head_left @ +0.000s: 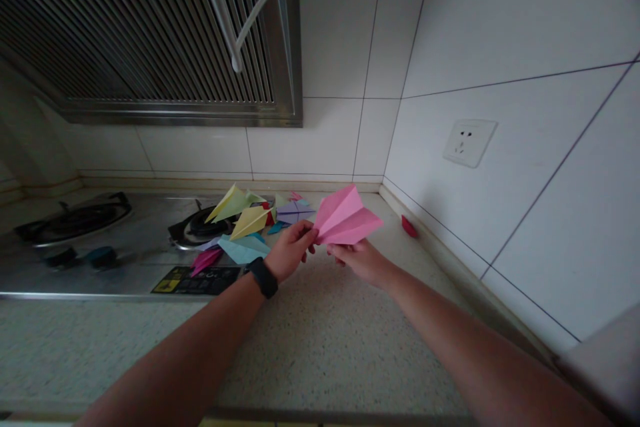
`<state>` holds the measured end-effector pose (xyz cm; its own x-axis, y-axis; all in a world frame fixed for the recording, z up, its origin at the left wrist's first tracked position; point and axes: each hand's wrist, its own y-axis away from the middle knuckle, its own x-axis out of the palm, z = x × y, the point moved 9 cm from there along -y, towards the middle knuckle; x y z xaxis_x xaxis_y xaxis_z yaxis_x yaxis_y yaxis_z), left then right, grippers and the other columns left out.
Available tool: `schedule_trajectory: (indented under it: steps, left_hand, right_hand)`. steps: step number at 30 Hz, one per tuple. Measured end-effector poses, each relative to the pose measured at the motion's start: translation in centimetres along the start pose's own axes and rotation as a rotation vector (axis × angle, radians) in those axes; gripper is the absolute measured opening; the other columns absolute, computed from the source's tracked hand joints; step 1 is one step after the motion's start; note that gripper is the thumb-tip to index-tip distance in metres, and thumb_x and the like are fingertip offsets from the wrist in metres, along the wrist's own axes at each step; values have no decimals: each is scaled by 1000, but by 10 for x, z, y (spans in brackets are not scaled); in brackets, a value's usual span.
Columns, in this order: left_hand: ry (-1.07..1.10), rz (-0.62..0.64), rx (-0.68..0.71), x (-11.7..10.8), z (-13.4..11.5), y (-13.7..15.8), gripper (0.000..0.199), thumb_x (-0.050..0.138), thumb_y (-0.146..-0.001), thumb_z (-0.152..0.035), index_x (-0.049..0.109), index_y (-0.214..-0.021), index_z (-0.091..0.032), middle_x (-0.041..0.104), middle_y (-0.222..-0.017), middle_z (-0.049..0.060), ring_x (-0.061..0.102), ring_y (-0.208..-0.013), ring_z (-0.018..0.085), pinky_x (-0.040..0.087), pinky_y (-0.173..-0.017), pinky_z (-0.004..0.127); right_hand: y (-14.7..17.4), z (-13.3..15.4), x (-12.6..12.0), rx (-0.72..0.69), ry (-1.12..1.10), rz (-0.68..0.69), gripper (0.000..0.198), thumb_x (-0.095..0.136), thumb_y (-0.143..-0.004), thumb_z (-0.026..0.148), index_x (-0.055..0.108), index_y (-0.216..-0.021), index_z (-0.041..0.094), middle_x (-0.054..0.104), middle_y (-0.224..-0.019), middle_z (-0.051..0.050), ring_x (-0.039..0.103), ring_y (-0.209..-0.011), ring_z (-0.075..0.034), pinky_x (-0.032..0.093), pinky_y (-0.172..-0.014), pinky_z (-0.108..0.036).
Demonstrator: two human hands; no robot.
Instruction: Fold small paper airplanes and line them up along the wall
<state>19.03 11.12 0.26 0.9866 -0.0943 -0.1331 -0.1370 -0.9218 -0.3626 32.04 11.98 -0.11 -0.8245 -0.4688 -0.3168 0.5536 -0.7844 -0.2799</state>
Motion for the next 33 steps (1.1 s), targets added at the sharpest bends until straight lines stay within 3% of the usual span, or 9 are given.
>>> schedule_trajectory:
  steps: [9, 16, 21, 25, 29, 33]
  left_hand:
    - [130, 89, -25, 13, -5, 4, 27, 58, -84, -42, 51, -90, -16, 51, -76, -1, 52, -62, 9, 40, -41, 16]
    - [9, 195, -4, 23, -1, 6, 25, 59, -84, -36, 55, -97, -15, 55, -79, 2, 56, -69, 13, 46, -44, 18]
    - [-103, 132, 42, 15, -4, 5, 23, 59, -83, -32, 59, -97, -14, 61, -82, 5, 59, -73, 15, 51, -48, 21]
    - [-135, 35, 90, 3, -16, 7, 17, 62, -80, -26, 61, -92, -14, 64, -85, 6, 59, -69, 14, 51, -53, 23]
    - [-82, 5, 180, -1, -34, 11, 12, 64, -76, -18, 61, -87, -15, 67, -98, 9, 62, -85, 18, 50, -67, 27]
    - [-56, -47, 203, -5, -41, 12, 13, 69, -75, -23, 60, -81, -15, 67, -100, 10, 62, -89, 20, 49, -69, 28]
  right_hand:
    - [-4, -3, -11, 23, -55, -111, 22, 57, -84, 35, 62, -79, 14, 58, -69, -2, 50, -55, -10, 39, -50, -24]
    - [-4, 15, -8, -115, -10, -64, 10, 59, -81, 26, 63, -86, 18, 58, -69, 1, 49, -57, -11, 40, -55, -24]
    - [-3, 21, -13, -187, 18, -99, 13, 64, -79, 26, 67, -89, 19, 67, -83, -3, 60, -76, -16, 45, -72, -30]
    - [2, 38, -19, -248, 113, -143, 11, 66, -79, 29, 70, -85, 20, 64, -80, -3, 59, -74, -16, 45, -68, -28]
    - [12, 67, -19, -370, 194, -142, 16, 72, -76, 32, 71, -87, 21, 62, -83, -5, 58, -76, -17, 45, -70, -30]
    - [14, 68, -21, -368, 169, -160, 14, 68, -80, 33, 71, -89, 22, 61, -84, -5, 56, -73, -15, 44, -67, -29]
